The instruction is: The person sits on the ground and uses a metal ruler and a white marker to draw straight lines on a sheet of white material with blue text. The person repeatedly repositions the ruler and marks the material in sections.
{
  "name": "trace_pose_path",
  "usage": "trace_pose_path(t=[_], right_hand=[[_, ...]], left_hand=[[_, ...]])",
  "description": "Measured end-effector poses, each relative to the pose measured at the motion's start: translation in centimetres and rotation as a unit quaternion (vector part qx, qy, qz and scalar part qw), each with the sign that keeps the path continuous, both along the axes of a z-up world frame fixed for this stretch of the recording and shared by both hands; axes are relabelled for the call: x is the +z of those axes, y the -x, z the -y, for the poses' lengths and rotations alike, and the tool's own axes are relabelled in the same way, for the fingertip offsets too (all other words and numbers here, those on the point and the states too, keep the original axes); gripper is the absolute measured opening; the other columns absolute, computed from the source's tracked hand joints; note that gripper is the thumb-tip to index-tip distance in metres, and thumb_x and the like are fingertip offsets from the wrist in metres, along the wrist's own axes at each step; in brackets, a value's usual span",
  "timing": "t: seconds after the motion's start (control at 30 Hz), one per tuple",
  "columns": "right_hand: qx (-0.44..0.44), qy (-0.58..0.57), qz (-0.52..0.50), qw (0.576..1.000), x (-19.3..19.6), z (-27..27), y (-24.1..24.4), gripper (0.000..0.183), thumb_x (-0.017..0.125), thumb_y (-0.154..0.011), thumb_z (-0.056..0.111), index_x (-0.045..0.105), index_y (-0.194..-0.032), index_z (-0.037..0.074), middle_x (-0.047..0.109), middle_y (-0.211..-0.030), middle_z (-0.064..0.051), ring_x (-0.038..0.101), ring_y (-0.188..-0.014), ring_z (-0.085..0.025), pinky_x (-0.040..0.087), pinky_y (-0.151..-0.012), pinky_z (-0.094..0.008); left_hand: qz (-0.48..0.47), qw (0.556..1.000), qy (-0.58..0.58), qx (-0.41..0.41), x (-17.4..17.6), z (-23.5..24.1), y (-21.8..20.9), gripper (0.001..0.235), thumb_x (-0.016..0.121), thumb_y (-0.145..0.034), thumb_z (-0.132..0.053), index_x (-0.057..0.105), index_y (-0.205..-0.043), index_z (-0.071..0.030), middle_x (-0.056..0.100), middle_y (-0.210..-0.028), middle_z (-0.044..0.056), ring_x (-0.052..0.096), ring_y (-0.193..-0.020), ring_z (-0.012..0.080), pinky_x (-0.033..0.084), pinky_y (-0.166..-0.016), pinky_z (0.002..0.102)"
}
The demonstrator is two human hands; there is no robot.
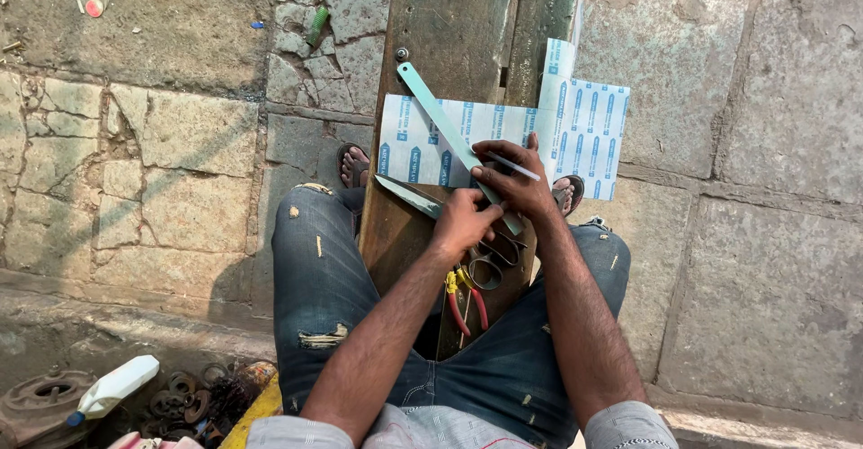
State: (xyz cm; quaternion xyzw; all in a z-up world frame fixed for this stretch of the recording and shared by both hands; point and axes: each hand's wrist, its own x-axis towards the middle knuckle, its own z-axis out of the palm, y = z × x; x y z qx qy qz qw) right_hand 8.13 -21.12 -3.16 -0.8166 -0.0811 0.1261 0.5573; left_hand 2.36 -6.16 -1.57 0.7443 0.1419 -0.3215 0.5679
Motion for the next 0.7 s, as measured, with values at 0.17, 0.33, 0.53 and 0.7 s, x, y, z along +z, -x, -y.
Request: trace_pose_path(t=[0.17, 0.33, 0.53, 0.7], right_hand=[[-0.051, -0.049, 0.039, 0.997, -0.5, 0.4, 0.8, 0.040, 0.078, -0.095, 0.029, 0.068, -0.128, 0.011, 0.077, -0.118, -0.009, 0.072, -0.118, -0.021, 0.031, -0.125, -0.049], [-0.064, 0.020, 0.114, 0.991, -0.9, -0.2, 1.0, 0.032, 0.069, -0.100, 0.020, 0.065, -0.128, 0.006, 0.077, -0.112, -0.015, 0.071, -0.117, -0.027, 0.019, -0.127, -0.052], [-0.108, 0.020, 0.197, 0.974, -2.7, 0.0, 0.9, 0.031, 0.065, -0.105, 0.021, 0.062, -0.130, 0.003, 0.077, -0.114, -0.019, 0.073, -0.115, -0.030, 0.040, -0.119, -0.055], [-0.246, -0.020, 0.204, 0.947, -2.8, 1.4, -1.0, 0.032, 0.050, -0.114, 0.023, 0.056, -0.140, 0.004, 0.070, -0.123, -0.017, 0.075, -0.102, -0.023, 0.067, -0.082, -0.037]], left_hand=[[0.269, 0.934, -0.213, 0.097, 1.6, -6.2, -2.6, 0.037, 0.067, -0.102, -0.042, 0.067, -0.119, -0.009, 0.073, -0.114, 0.012, 0.073, -0.099, 0.0252, 0.063, -0.074, 0.039], [0.194, 0.896, -0.400, 0.000, 0.7, -12.3, -7.2, 0.065, 0.073, -0.095, -0.042, 0.041, -0.144, -0.011, 0.057, -0.126, 0.020, 0.066, -0.106, 0.0362, 0.058, -0.081, 0.052], [0.176, 0.943, -0.279, 0.038, -1.7, -12.9, -9.4, 0.055, 0.071, -0.090, -0.036, 0.052, -0.134, -0.008, 0.078, -0.109, 0.013, 0.077, -0.092, 0.0242, 0.061, -0.089, 0.047], [0.168, 0.984, -0.064, 0.015, -0.1, -12.0, -10.6, 0.035, 0.062, -0.100, -0.034, 0.070, -0.118, -0.005, 0.079, -0.103, 0.011, 0.076, -0.092, 0.0195, 0.060, -0.088, 0.044]])
